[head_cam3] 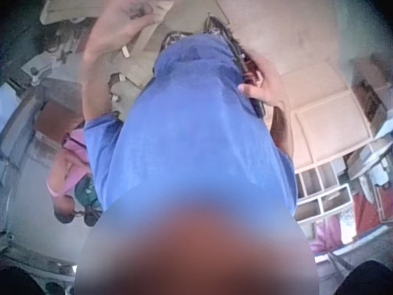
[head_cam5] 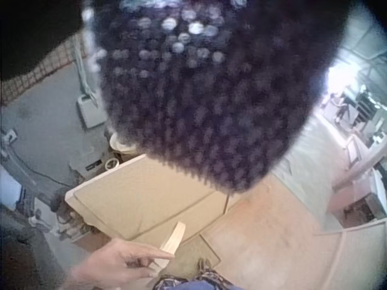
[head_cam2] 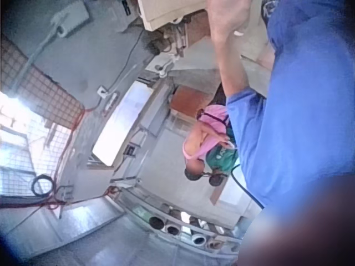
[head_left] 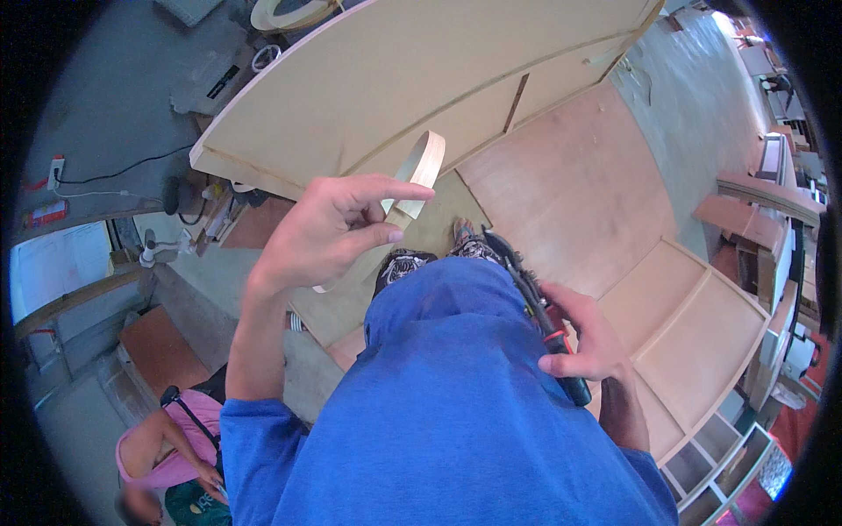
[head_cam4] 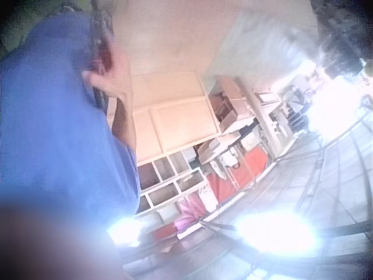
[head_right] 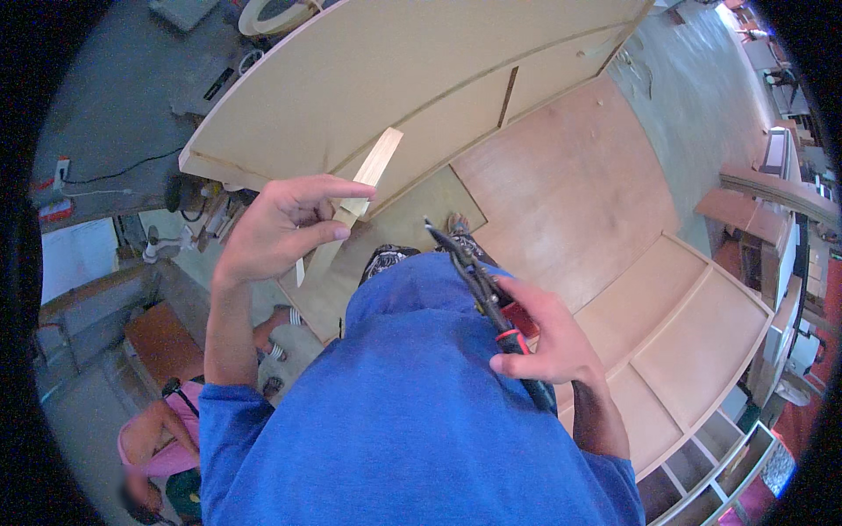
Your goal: The person applies thin wooden strips to the edges of a large curved wooden panel using pliers to cut and position the strips. The person repeatedly measures, cuts, and fits the strips along the panel's edge.
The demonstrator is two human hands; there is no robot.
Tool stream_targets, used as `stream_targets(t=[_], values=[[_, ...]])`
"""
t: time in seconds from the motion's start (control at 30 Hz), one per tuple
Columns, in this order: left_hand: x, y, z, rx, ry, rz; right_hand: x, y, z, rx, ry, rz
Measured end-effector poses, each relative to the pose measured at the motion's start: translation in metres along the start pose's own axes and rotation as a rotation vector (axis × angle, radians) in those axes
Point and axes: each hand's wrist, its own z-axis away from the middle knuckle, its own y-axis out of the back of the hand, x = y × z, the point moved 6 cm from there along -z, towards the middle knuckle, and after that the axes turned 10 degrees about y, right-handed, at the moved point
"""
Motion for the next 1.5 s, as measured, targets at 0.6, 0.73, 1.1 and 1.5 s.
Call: stream_targets(t=[0.6, 0.73, 1.1, 1.5], values=[[0.014, 0.009, -0.004, 0.694, -0.072, 0.326, -0.036, 0.102, -0.152, 0.084, 0.209, -0.117], [0.009, -0.007, 0.015, 0.800, -0.029, 0.412, -0.066, 0.159, -0.218, 0.233, 0.320, 0.061], [-0.032, -0.085, 0.042, 0.925, 0.201, 0.712, -0.109, 0.215, -0.356, 0.367, 0.445, 0.140], [-0.051, -0.069, 0.035, 0.784, 0.209, 0.700, -0.098, 0.195, -0.430, 0.871, 0.790, 0.259]])
